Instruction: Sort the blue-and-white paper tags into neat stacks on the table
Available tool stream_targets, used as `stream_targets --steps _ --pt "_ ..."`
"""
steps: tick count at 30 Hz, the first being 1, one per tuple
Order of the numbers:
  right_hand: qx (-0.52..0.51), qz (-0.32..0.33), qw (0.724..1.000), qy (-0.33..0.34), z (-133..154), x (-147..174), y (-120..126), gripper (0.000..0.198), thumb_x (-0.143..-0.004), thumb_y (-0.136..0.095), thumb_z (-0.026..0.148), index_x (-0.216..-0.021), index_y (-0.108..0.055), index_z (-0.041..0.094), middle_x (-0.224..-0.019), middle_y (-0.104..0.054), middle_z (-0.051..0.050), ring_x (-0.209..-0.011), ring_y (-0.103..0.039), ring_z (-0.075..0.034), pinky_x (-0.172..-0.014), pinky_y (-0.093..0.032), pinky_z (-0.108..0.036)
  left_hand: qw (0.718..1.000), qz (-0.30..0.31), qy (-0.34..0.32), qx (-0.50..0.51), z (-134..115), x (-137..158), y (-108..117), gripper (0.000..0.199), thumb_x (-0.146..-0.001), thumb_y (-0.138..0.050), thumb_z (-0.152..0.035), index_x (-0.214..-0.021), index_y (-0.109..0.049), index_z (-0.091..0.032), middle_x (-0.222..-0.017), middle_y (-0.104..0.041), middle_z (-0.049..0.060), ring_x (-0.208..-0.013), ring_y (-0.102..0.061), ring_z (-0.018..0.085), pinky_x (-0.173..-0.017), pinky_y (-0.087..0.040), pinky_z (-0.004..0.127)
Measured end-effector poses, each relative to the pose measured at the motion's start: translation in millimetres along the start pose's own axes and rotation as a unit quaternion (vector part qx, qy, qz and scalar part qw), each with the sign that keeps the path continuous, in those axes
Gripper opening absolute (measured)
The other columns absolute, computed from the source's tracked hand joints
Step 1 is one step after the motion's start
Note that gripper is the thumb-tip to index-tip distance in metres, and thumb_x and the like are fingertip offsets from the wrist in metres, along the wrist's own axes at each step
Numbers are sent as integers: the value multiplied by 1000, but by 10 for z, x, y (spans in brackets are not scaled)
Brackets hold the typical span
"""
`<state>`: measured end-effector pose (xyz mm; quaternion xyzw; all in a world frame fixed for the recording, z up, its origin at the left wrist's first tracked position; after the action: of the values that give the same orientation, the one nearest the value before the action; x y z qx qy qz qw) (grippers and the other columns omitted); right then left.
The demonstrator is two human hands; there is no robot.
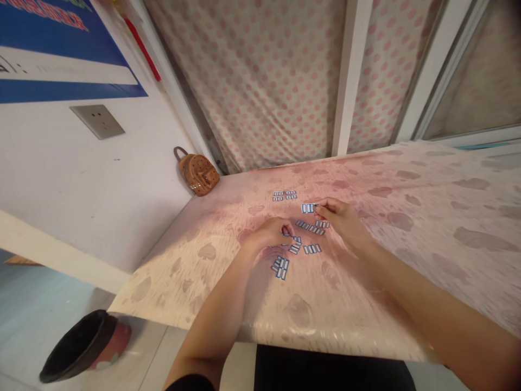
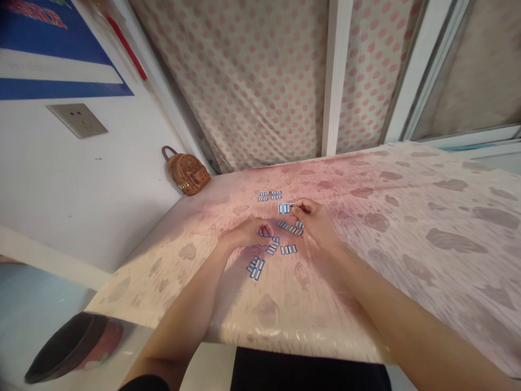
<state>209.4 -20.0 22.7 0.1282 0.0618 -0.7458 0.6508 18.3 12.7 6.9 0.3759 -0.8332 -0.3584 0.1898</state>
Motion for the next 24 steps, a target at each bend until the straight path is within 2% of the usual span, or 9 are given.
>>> stream_targets --steps 4,8,11,16,21,24 --pt "0 4 1000 1 20 10 -14 20 -75 -65 40 -71 -60 20 -67 -57 1 -65 -53 -14 -62 -41 -28 1000 -17 -1 -14 -13 -7 -11 12 -66 -74 -15 -77 -70 -15 -75 -67 1 -69 -58 14 -62 -42 23" --pt "-3 2 1000 -4 14 11 -14 21 -75 -64 40 -72 -61 20 -67 -58 1 -64 -52 -14 -61 -40 -28 994 -74 -5 83 -11 -26 18 6 -72 -71 -17 -75 -66 -14 -71 -66 1 -66 -59 12 -63 -44 22" --pt "3 4 1000 -1 6 -1 -10 22 -74 -64 41 -73 -62 20 -69 -60 0 -64 -52 -14 -61 -40 -28 977 -124 -6 172 21 -47 60 12 -77 -71 -24 -80 -67 -13 -73 -67 3 -65 -60 12 -61 -44 22" --pt "16 1 1000 9 7 -12 1 21 -74 -63 41 -71 -62 20 -68 -60 -1 -63 -52 -15 -62 -40 -28 958 -198 -44 205 12 -87 126 22 -76 -74 -33 -80 -71 -12 -76 -71 6 -66 -60 12 -62 -44 22" --pt "9 -26 999 16 10 3 5 21 -71 -65 41 -66 -61 20 -63 -57 0 -62 -51 -15 -60 -40 -28 934 -225 -36 274 -57 -71 139 31 -71 -79 -40 -78 -68 -12 -68 -68 3 -57 -58 10 -54 -43 21" --pt "9 -36 999 10 -19 -2 0 23 -71 -65 42 -66 -62 20 -63 -58 0 -61 -51 -15 -60 -39 -29 919 -221 -24 326 -67 -69 120 35 -69 -80 -42 -82 -68 -12 -69 -68 3 -58 -61 11 -55 -46 21"
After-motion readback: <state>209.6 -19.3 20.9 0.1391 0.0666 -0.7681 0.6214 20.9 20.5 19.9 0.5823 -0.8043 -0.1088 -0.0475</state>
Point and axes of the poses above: each hand's wrist, its own x-axis away from the middle knuckle, its own y-axis out of the back of the hand, z = x × y, the point moved 5 cm from there along -x, towards the middle knuckle
